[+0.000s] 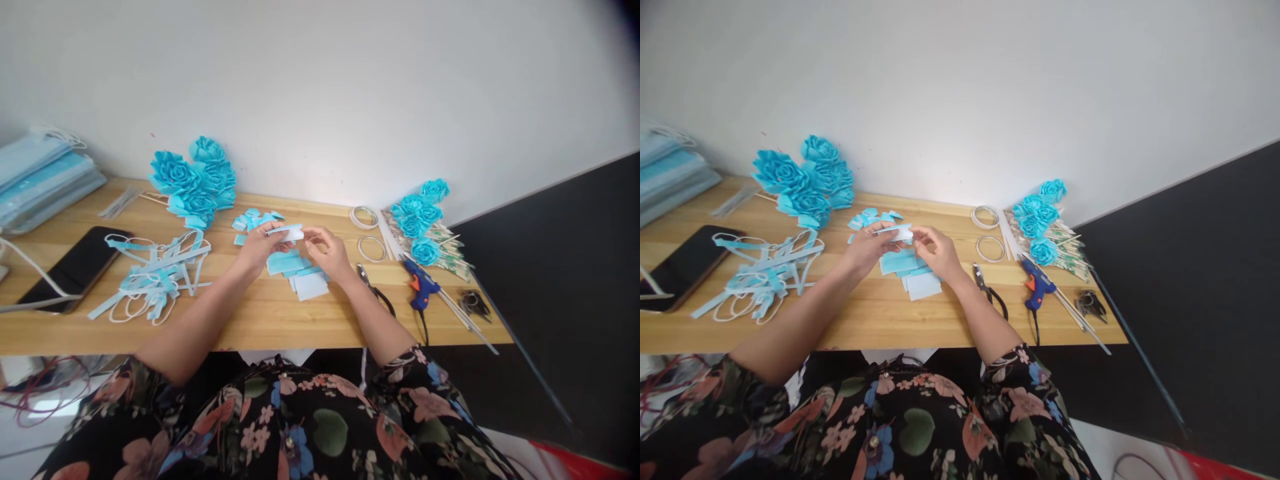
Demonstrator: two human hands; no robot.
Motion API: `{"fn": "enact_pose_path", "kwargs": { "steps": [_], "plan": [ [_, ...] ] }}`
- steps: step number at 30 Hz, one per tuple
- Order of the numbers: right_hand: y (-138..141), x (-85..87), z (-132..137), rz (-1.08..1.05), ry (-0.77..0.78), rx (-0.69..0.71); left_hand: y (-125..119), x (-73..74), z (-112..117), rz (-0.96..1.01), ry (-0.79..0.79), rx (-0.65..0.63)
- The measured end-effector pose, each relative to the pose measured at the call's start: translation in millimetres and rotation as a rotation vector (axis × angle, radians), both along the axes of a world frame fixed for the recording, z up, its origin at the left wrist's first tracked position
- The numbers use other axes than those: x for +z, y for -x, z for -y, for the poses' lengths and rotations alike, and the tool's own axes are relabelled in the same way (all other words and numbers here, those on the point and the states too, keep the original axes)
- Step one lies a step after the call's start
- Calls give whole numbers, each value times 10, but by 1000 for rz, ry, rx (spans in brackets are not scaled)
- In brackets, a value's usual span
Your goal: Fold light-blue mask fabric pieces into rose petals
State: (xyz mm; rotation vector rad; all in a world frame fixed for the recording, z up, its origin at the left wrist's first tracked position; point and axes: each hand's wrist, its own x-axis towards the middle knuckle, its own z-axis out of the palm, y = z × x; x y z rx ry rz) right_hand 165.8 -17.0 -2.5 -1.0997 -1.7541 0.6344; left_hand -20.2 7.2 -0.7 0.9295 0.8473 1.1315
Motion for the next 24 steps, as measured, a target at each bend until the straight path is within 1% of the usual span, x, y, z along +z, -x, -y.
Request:
{"fn": "enact_pose_path", "kwargs": {
  "steps": [2, 5, 8, 13, 20, 24],
  "plan": [
    [-8, -27, -23, 48, -25, 3, -12, -14, 14, -3, 10, -26],
    [-28, -55, -47, 67, -60, -4, -29, -15, 37, -31, -3, -80],
    [-35, -61, -48, 53, -52, -29, -38, -3, 46, -79, -28, -84],
    [-10, -37, -29, -7, 25, -68, -31, -12, 31, -111, -43, -31],
    [11, 5, -20, -87, 147, -91, -26, -13, 35, -164, -66, -49],
    [19, 14, -12, -100, 166, -119, -29, -10, 37, -182, -67, -55]
  ]
}}
